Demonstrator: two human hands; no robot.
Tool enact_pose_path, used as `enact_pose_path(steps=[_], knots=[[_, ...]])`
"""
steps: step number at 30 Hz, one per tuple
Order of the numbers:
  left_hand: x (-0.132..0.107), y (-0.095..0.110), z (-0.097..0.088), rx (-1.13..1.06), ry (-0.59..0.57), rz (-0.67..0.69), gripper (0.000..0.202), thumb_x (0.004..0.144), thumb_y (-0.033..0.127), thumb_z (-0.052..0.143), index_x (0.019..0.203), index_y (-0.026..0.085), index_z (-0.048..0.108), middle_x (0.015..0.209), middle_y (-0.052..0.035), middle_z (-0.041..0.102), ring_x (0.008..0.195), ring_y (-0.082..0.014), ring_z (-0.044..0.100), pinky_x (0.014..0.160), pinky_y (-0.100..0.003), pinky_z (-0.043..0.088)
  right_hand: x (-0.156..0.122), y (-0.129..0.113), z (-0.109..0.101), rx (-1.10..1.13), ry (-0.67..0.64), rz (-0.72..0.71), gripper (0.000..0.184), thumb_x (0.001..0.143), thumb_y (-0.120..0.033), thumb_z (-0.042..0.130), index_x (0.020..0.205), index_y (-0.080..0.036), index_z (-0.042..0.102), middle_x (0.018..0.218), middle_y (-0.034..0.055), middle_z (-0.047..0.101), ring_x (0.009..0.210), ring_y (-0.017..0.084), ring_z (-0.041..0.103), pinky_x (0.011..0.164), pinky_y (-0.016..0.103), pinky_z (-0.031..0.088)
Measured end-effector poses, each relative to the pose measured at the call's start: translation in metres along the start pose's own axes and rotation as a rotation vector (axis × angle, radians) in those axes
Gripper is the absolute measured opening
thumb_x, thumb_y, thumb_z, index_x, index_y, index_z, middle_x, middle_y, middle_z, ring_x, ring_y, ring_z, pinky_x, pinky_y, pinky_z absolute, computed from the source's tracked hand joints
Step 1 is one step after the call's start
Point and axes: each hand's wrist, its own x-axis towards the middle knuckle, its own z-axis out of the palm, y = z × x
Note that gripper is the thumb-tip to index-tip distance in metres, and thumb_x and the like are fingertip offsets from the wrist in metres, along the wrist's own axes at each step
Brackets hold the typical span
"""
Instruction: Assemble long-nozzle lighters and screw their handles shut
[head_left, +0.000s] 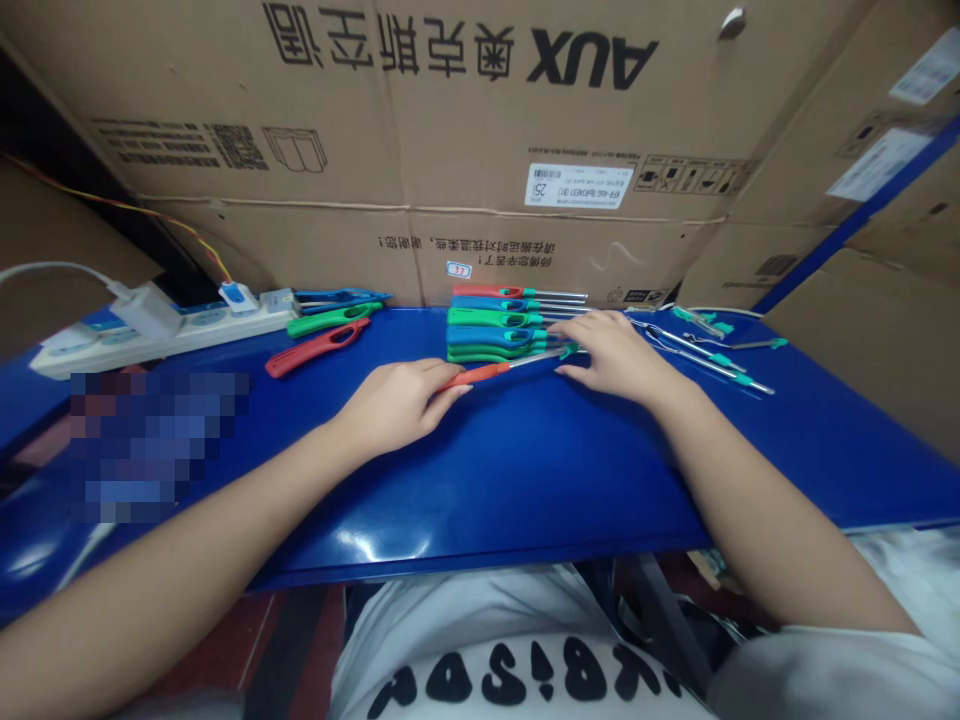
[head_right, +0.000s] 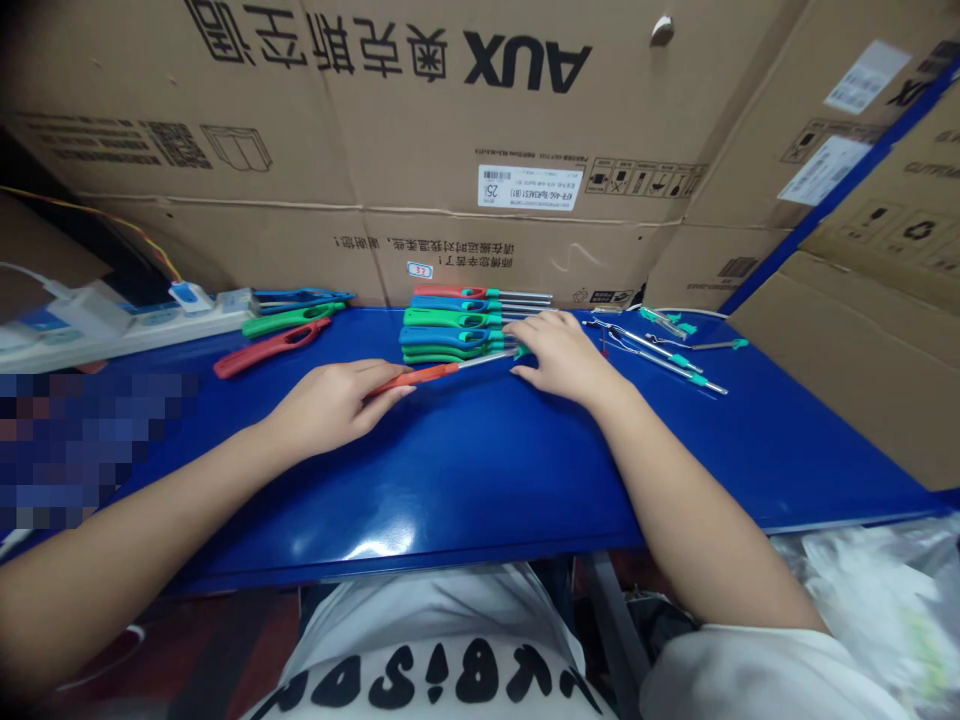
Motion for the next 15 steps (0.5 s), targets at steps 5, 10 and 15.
enact_pose_path(steps=[5,10,15], knots=[[0.001,-0.003,-0.001,-0.016,-0.003,-0.009,0.039,0.105,0.043,0.040,0.113,0.020,0.071,0.099,-0.0067,0.075,0.087,-0.0239,0.070,0.068,-0.030,0.048,-0.002,0.017,-0.005,0.030,-0.006,0.008,0.019,0.092,-0.028,0.068,0.106,-0.018,0.072,0.109,0.0124,0.074,0.108,0.032,0.062,0.092,0.045,0.044],[0.001,-0.002,0.002,-0.014,-0.005,0.038,0.041,0.105,0.044,0.040,0.116,0.019,0.071,0.104,-0.0079,0.076,0.091,-0.0245,0.072,0.071,-0.032,0.051,0.002,0.002,-0.002,0.183,-0.014,-0.159,0.021,0.098,-0.034,0.061,0.104,-0.019,0.075,0.110,0.0113,0.074,0.106,0.029,0.063,0.094,0.043,0.044],[-0.002,-0.001,0.006,-0.010,0.022,0.133,0.042,0.106,0.043,0.041,0.125,0.017,0.068,0.114,-0.0084,0.077,0.097,-0.0246,0.073,0.079,-0.034,0.056,0.006,-0.034,0.005,0.318,-0.063,-0.266,0.025,0.103,-0.031,0.052,0.108,-0.016,0.071,0.103,0.0114,0.073,0.098,0.025,0.062,0.092,0.040,0.047]])
